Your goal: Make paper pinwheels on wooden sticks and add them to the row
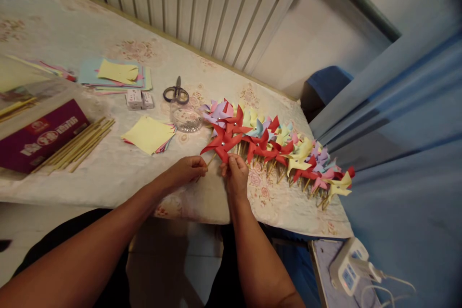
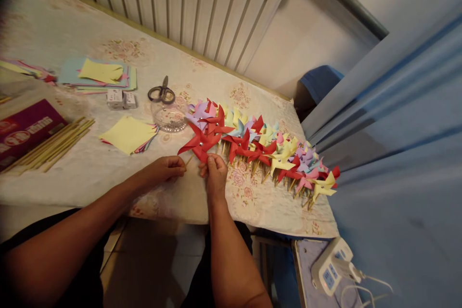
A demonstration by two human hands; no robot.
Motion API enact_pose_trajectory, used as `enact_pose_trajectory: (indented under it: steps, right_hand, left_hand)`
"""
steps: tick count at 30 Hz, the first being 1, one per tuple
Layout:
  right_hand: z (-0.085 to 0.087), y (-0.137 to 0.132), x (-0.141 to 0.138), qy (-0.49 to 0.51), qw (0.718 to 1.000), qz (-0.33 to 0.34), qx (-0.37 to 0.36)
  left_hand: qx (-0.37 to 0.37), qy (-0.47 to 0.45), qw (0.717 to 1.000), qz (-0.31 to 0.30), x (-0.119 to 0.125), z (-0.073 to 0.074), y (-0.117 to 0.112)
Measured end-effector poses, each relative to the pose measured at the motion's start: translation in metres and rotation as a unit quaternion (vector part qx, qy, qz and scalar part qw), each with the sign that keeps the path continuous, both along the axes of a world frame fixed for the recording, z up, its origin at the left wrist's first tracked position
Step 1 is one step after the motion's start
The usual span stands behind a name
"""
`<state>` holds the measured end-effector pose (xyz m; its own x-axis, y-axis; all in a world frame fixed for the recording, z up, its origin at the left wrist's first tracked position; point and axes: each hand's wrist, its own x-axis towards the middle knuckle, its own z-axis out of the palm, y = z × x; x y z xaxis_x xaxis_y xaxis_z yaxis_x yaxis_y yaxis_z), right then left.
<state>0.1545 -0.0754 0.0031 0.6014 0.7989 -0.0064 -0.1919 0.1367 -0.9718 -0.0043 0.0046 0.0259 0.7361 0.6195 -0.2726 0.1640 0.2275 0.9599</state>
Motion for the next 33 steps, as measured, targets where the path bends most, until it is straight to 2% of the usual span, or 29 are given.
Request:
enact_pose_trajectory:
  steps: [14,24,29,33]
  right_hand:
    - [0.006,-0.001,-0.002,0.006,1.000,0.010,-0.020]
    - [0.005,-0.002,-0.004,-0.003,1.000,0.009,-0.007]
    - [0.006,-0.002,-0.009,0.013,0.999,0.005,0.030]
    - [0.001,-0.001,-0.020,0.034,0.999,0.026,-0.004]
  left_hand:
    - [0.005,0.010,1.000,-0.011,-0.001,-0.006,0.001]
    - [0.005,0.004,1.000,-0.004,-0.001,-0.004,0.001]
    - [-0.001,-0.010,1.000,0.026,0.000,-0.008,0.003]
    - [0.015,-0.030,0.997,0.070,0.002,-0.008,0.003]
